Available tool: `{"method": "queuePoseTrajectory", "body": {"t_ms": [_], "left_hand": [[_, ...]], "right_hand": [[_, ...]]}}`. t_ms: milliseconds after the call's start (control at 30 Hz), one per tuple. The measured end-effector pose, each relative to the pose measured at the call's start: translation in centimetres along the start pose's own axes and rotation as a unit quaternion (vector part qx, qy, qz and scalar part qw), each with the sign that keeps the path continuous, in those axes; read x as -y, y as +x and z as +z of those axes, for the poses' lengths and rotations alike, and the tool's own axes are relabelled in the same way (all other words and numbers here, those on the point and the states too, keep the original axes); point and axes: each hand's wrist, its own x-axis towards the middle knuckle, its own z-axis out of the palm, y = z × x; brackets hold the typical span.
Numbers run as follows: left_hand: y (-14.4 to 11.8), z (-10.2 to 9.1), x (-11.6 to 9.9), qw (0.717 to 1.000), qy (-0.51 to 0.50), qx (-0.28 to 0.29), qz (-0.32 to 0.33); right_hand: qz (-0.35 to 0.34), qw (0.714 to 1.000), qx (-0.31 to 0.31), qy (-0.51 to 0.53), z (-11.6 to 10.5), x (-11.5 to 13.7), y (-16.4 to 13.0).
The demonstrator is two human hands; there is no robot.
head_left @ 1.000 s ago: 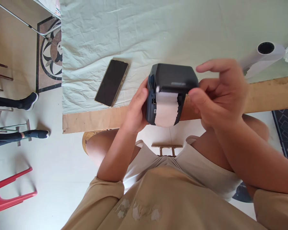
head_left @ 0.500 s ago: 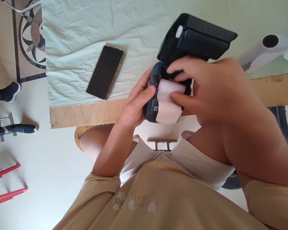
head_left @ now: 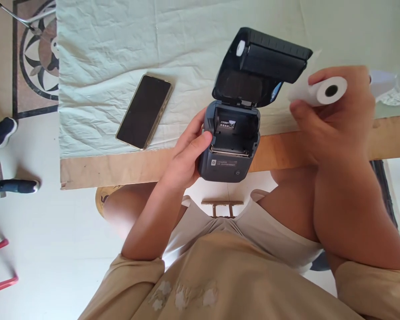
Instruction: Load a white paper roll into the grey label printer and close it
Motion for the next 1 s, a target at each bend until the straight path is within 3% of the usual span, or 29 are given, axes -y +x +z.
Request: {"method": "queuePoseTrajectory", "body": {"t_ms": [100,200,333,400,500,567,733,800,867,933,1000], "left_hand": [[0.1,-0.1,0.1,1.0,-0.002,0.003,-0.003],[0.0,-0.2,0.1,1.0,-0.008,0.009,0.004],[-0.1,-0.4,0.2,1.0,-0.002,0.013,0.007],[-0.1,-0.5,0.2,1.0,0.0,0.015,0.008],[0.0,-0.5,0.3,1.0,0.0,0.018,0.009],[0.1,-0.5,0.3,1.0,-0.001,0.021,0.01],[0.1,0.1,0.1,1.0,-0.011,0.022,0.012],[0.1,0.3,0.0,1.0,-0.009,0.019,0.004],[0.1,0.2,0.0,1.0,-0.007,0.019,0.0],[0.2,0.1,0.2,1.0,-0.009,0.022,0.006],[0.3,-0.1,0.3,0.999,-0.009,0.026,0.016]], "right_hand": [[0.014,0.993,-0.039,-0.11,0.6,0.3,0.2],[-0.007,0.989,-0.056,-0.134,0.3,0.2,0.2],[-0.083,0.964,-0.2,-0.152,-2.5,-1.0,0.5],[-0.035,0.948,-0.245,-0.199,-3.8,-2.0,1.0],[0.174,0.938,-0.191,-0.23,-4.4,-3.2,1.8],[0.245,0.936,-0.133,-0.214,-4.3,-3.6,1.9],[0.179,0.963,-0.07,-0.19,-4.0,-3.9,0.9],[0.144,0.977,-0.089,-0.127,-4.0,-3.9,0.6],[0.142,0.981,-0.128,0.044,-4.0,-3.9,0.7],[0.174,0.944,-0.149,0.236,-4.1,-4.1,1.1],[0.219,0.906,-0.127,0.339,-4.3,-4.7,1.6]]}}
